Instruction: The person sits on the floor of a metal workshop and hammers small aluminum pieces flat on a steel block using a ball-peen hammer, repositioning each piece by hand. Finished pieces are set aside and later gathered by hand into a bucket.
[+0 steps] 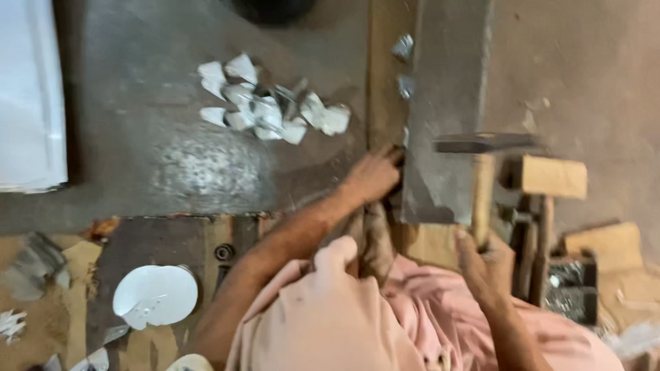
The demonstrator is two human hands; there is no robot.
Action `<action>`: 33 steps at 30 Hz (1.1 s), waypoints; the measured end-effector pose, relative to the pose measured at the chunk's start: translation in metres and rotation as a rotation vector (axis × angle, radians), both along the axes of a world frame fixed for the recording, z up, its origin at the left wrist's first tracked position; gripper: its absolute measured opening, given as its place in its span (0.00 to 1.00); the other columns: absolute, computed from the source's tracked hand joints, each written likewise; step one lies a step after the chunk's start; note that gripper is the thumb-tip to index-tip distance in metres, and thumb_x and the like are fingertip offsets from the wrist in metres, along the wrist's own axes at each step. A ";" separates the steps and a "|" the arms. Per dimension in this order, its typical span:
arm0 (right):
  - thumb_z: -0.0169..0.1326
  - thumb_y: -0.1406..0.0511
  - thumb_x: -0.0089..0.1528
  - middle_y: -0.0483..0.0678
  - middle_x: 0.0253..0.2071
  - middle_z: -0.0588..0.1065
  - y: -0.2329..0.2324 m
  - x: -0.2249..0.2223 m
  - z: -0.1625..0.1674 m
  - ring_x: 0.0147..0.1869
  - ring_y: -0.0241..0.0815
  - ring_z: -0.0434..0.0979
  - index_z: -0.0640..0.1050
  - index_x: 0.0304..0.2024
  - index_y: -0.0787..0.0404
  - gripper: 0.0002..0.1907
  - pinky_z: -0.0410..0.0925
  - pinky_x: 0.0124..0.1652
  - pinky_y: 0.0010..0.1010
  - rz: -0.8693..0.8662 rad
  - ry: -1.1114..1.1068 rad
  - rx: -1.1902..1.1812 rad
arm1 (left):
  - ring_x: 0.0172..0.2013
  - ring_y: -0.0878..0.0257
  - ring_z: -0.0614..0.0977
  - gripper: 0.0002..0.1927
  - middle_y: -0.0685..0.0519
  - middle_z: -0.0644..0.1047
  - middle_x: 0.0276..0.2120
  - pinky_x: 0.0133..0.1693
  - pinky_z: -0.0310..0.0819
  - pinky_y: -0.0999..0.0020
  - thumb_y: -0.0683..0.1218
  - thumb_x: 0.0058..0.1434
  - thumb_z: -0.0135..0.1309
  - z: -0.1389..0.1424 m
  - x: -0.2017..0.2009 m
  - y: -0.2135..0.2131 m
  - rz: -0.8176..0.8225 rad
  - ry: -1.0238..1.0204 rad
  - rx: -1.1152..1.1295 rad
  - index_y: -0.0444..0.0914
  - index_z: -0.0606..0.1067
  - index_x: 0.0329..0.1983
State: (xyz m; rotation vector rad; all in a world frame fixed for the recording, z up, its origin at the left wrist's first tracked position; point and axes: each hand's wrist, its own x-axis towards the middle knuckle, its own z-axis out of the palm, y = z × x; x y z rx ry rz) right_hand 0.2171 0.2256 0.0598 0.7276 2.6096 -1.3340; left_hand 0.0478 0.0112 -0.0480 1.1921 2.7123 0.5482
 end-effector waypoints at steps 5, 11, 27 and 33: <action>0.53 0.56 0.68 0.46 0.18 0.71 0.037 0.042 -0.011 0.25 0.35 0.67 0.79 0.29 0.70 0.22 0.64 0.25 0.31 0.098 -0.346 -0.004 | 0.57 0.44 0.76 0.14 0.41 0.76 0.55 0.51 0.76 0.50 0.44 0.52 0.53 -0.014 -0.005 0.005 -0.047 0.119 0.167 0.36 0.84 0.39; 0.55 0.64 0.69 0.53 0.31 0.75 0.077 0.041 -0.040 0.34 0.38 0.72 0.80 0.46 0.67 0.11 0.68 0.34 0.33 0.087 -0.080 0.070 | 0.51 0.41 0.80 0.09 0.41 0.80 0.48 0.50 0.76 0.48 0.43 0.51 0.55 -0.016 -0.011 0.011 -0.108 -0.030 0.059 0.38 0.83 0.33; 0.62 0.58 0.60 0.59 0.37 0.79 0.055 0.035 -0.118 0.38 0.63 0.80 0.81 0.43 0.58 0.14 0.72 0.37 0.49 0.370 -0.018 0.212 | 0.35 0.62 0.87 0.15 0.51 0.81 0.42 0.34 0.81 0.67 0.40 0.66 0.51 0.018 -0.009 -0.051 0.711 -1.425 1.014 0.40 0.72 0.56; 0.61 0.56 0.59 0.62 0.34 0.79 0.053 0.031 -0.131 0.37 0.65 0.79 0.78 0.44 0.58 0.16 0.72 0.38 0.52 0.377 -0.151 0.282 | 0.39 0.68 0.80 0.25 0.55 0.78 0.43 0.36 0.78 0.70 0.37 0.59 0.65 0.013 -0.001 -0.033 0.586 -1.388 1.198 0.41 0.71 0.58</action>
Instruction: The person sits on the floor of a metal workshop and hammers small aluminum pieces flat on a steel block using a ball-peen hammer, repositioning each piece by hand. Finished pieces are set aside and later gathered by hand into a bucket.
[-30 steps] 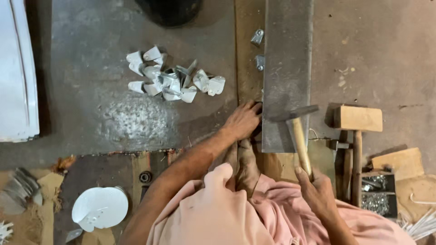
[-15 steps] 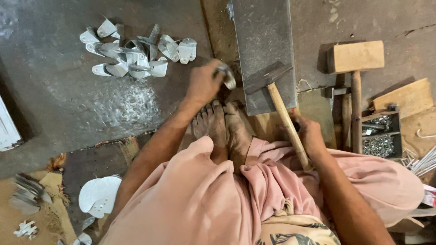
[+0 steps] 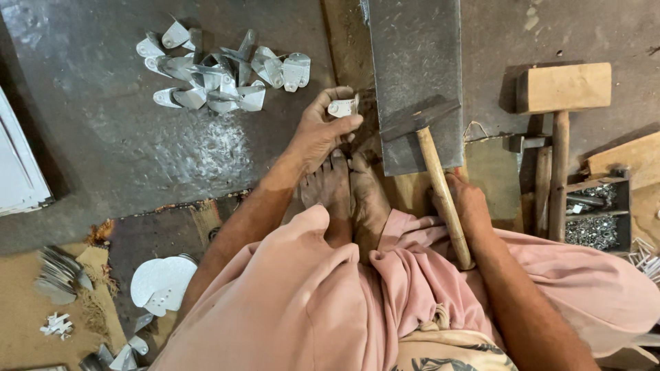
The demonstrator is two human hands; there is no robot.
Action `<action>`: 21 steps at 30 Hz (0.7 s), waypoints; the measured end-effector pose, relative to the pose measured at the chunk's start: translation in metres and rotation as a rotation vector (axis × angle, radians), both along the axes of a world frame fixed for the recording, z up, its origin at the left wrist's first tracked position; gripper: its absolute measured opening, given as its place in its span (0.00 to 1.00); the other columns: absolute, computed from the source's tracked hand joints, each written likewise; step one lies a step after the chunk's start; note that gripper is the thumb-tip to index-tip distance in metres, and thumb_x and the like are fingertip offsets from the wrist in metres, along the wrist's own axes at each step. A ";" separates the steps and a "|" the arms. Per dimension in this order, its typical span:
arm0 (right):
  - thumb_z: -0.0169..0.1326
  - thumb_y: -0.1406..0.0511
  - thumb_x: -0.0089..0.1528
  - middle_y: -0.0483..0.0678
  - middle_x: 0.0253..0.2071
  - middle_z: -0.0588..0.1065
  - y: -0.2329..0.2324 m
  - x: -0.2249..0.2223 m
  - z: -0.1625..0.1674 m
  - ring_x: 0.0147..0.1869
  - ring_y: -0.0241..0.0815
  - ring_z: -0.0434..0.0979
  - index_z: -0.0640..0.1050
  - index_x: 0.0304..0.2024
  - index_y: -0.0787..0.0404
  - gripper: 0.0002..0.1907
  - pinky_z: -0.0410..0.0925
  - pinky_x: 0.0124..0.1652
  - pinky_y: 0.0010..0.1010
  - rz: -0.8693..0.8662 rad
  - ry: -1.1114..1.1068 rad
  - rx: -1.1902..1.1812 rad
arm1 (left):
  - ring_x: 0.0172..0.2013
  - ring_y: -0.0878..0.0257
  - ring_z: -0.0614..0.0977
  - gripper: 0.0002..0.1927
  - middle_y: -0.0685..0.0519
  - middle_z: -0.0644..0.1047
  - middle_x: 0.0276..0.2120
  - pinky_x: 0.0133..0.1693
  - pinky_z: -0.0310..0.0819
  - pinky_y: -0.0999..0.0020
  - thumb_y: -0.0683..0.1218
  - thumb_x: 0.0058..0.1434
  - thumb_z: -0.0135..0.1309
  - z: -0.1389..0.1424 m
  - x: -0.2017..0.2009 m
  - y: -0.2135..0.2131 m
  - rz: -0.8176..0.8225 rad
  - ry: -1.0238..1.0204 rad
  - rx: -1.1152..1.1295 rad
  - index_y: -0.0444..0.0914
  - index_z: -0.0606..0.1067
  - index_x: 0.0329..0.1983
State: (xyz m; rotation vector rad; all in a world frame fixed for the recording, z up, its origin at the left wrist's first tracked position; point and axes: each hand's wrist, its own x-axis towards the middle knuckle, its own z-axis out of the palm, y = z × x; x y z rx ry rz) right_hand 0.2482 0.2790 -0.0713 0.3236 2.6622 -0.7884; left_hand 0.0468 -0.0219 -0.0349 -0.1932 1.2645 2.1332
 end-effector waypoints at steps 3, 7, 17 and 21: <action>0.62 0.56 0.59 0.63 0.31 0.79 0.001 -0.002 0.000 0.34 0.65 0.79 0.78 0.46 0.61 0.19 0.72 0.35 0.51 -0.012 -0.018 0.009 | 0.38 0.69 0.80 0.21 0.55 0.80 0.42 0.35 0.78 0.72 0.40 0.58 0.66 -0.005 -0.004 0.005 0.039 0.111 -0.184 0.36 0.75 0.53; 0.59 0.67 0.62 0.57 0.34 0.79 -0.002 -0.012 -0.003 0.30 0.62 0.80 0.81 0.46 0.65 0.12 0.70 0.27 0.38 -0.375 -0.019 -0.652 | 0.37 0.69 0.81 0.16 0.55 0.81 0.39 0.35 0.78 0.74 0.42 0.60 0.66 -0.008 -0.004 0.002 0.033 0.058 -0.224 0.36 0.77 0.50; 0.56 0.69 0.65 0.54 0.22 0.76 -0.043 -0.040 -0.040 0.19 0.47 0.77 0.77 0.35 0.70 0.07 0.69 0.18 0.36 -0.835 -0.123 -0.716 | 0.36 0.63 0.87 0.08 0.49 0.86 0.33 0.43 0.78 0.66 0.44 0.54 0.64 -0.002 -0.012 0.009 0.040 0.492 -0.876 0.37 0.84 0.36; 0.54 0.67 0.65 0.48 0.20 0.74 -0.053 -0.028 -0.030 0.18 0.42 0.74 0.76 0.33 0.61 0.06 0.68 0.18 0.32 -0.998 -0.059 -1.018 | 0.39 0.58 0.88 0.08 0.48 0.86 0.35 0.46 0.78 0.63 0.44 0.53 0.63 -0.001 -0.011 0.002 0.043 0.532 -0.888 0.36 0.83 0.36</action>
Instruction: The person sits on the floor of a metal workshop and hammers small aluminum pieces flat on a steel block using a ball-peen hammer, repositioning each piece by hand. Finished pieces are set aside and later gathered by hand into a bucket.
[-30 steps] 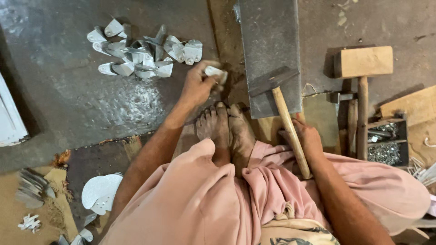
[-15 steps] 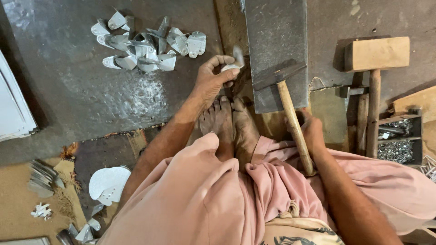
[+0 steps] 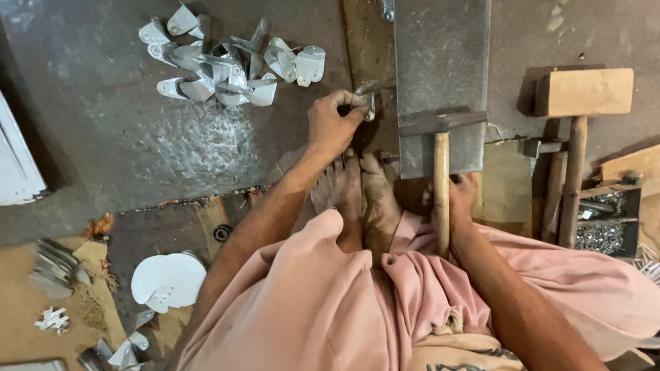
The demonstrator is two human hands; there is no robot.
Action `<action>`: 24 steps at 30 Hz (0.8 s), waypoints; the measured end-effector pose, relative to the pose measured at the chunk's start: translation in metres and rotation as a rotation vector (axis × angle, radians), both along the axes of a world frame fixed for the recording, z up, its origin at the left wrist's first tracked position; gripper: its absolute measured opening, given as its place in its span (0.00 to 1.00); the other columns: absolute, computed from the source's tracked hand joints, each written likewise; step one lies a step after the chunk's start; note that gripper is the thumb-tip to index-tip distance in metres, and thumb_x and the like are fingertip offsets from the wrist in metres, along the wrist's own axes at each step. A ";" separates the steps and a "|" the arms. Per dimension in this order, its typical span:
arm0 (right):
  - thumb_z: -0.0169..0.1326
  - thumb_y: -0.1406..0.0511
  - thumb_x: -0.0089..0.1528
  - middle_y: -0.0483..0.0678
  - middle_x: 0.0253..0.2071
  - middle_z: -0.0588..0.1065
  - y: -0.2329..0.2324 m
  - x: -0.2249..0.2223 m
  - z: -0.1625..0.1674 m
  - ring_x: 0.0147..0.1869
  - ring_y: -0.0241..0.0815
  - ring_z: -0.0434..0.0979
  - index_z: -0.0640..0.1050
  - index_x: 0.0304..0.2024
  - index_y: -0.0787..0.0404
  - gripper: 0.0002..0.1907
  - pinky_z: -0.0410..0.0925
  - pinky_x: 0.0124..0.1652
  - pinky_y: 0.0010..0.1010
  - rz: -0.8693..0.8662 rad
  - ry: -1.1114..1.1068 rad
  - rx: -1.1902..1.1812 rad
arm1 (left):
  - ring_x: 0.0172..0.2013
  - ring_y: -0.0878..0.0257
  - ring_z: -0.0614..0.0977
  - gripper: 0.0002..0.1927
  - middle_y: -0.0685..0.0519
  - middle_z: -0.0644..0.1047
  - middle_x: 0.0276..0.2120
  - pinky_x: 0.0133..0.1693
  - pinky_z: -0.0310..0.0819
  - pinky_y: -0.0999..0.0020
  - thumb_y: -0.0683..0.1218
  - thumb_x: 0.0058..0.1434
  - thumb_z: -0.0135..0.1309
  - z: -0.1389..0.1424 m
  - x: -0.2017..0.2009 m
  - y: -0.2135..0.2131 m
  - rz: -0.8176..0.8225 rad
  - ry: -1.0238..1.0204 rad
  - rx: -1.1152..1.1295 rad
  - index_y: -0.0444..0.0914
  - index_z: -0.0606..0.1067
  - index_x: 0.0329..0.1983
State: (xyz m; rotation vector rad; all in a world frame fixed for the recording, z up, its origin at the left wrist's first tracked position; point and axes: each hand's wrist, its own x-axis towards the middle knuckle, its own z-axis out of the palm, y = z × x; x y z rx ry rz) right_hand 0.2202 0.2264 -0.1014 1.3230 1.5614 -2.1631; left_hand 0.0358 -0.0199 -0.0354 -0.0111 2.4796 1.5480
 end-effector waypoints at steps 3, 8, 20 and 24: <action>0.51 0.65 0.64 0.45 0.17 0.69 -0.009 0.008 0.009 0.16 0.39 0.69 0.74 0.30 0.56 0.07 0.64 0.16 0.29 -0.153 0.006 -0.290 | 0.39 0.57 0.88 0.09 0.47 0.86 0.35 0.46 0.79 0.63 0.45 0.54 0.63 -0.002 0.002 -0.008 -0.001 -0.095 0.011 0.37 0.84 0.37; 0.51 0.65 0.69 0.46 0.21 0.69 -0.019 0.017 0.016 0.21 0.44 0.68 0.72 0.32 0.59 0.10 0.62 0.21 0.36 0.305 0.081 0.359 | 0.39 0.58 0.88 0.10 0.48 0.86 0.35 0.46 0.79 0.63 0.45 0.52 0.64 -0.008 0.003 -0.017 -0.014 -0.063 0.037 0.37 0.83 0.36; 0.46 0.56 0.65 0.60 0.30 0.79 -0.001 0.026 0.019 0.33 0.65 0.81 0.79 0.38 0.55 0.14 0.72 0.31 0.56 1.256 -0.149 1.197 | 0.28 0.65 0.85 0.24 0.50 0.82 0.29 0.28 0.80 0.68 0.37 0.50 0.64 -0.006 0.016 -0.008 0.106 -0.269 0.255 0.35 0.67 0.49; 0.49 0.58 0.63 0.59 0.31 0.80 0.005 0.013 0.041 0.34 0.63 0.82 0.79 0.39 0.54 0.11 0.72 0.33 0.54 1.319 -0.132 1.184 | 0.31 0.66 0.84 0.31 0.49 0.80 0.34 0.30 0.82 0.69 0.33 0.52 0.60 -0.006 0.016 -0.006 -0.055 -0.186 0.379 0.39 0.69 0.60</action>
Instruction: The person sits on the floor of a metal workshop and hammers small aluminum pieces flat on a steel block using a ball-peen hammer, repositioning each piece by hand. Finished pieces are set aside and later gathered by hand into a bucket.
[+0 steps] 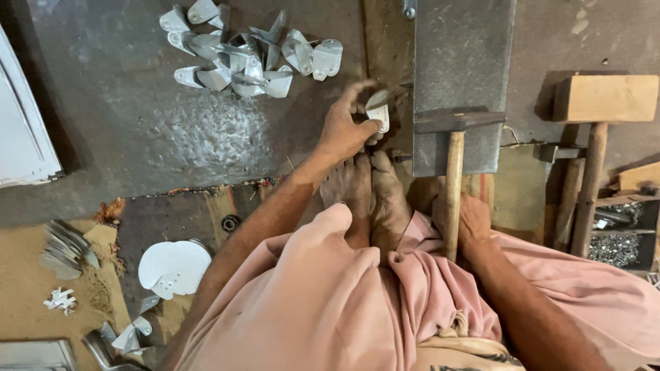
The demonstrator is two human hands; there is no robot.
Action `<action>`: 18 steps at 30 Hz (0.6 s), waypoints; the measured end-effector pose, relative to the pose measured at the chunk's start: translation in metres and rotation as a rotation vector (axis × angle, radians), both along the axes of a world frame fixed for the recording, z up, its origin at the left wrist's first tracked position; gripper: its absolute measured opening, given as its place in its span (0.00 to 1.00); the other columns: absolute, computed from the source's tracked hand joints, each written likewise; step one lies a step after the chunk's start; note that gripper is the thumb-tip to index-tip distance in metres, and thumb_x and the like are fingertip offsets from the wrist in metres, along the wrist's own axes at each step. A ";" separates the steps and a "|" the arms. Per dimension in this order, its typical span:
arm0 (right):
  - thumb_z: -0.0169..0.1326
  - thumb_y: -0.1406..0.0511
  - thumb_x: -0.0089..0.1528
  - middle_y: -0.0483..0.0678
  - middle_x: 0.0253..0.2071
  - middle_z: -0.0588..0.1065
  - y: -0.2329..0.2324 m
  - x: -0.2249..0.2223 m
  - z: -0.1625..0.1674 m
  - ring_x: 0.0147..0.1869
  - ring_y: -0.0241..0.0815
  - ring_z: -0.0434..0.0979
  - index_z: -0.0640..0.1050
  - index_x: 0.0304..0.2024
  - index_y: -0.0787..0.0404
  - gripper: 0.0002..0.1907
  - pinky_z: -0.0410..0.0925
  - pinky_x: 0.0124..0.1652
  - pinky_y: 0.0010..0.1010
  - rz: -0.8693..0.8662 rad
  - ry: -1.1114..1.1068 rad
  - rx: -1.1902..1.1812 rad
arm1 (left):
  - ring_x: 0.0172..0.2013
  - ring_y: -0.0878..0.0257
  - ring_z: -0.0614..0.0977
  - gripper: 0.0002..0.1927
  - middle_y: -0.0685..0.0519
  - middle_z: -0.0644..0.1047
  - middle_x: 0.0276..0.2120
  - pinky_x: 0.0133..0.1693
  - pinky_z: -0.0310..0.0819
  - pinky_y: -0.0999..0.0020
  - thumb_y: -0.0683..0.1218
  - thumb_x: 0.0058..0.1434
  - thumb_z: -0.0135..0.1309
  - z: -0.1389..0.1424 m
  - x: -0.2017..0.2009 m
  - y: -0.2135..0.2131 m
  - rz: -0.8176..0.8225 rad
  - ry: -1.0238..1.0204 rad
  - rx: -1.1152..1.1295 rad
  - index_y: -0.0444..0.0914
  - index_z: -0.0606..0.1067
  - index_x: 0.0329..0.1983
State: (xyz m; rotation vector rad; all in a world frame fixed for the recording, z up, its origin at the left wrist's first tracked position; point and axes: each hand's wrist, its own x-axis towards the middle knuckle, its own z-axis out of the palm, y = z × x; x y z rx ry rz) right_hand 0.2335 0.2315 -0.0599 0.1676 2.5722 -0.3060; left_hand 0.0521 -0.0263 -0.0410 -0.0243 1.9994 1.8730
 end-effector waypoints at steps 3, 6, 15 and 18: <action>0.54 0.64 0.58 0.62 0.32 0.78 0.015 0.000 0.026 0.33 0.61 0.82 0.78 0.49 0.59 0.16 0.73 0.33 0.47 -0.062 0.142 -0.419 | 0.31 0.62 0.85 0.22 0.47 0.79 0.39 0.29 0.81 0.67 0.32 0.56 0.55 -0.001 -0.001 0.003 -0.070 -0.201 0.187 0.36 0.72 0.55; 0.54 0.71 0.60 0.59 0.30 0.78 0.031 0.009 0.049 0.32 0.55 0.80 0.79 0.49 0.61 0.14 0.74 0.34 0.42 -0.227 0.230 -0.567 | 0.30 0.62 0.86 0.24 0.49 0.79 0.40 0.26 0.81 0.67 0.31 0.54 0.56 0.001 -0.005 0.006 -0.080 -0.266 0.119 0.37 0.70 0.54; 0.61 0.67 0.54 0.61 0.35 0.80 0.009 0.010 0.029 0.38 0.62 0.81 0.80 0.50 0.58 0.20 0.74 0.37 0.45 -0.099 0.170 -0.530 | 0.43 0.66 0.81 0.18 0.54 0.79 0.43 0.45 0.78 0.69 0.44 0.70 0.58 -0.016 -0.007 0.011 -0.202 -0.035 0.083 0.35 0.71 0.61; 0.61 0.66 0.54 0.60 0.36 0.80 0.001 0.007 0.016 0.39 0.62 0.81 0.80 0.49 0.58 0.19 0.73 0.39 0.46 -0.007 0.133 -0.416 | 0.45 0.65 0.81 0.21 0.53 0.79 0.43 0.48 0.78 0.67 0.52 0.78 0.45 -0.027 -0.008 0.011 -0.149 -0.143 0.205 0.31 0.74 0.59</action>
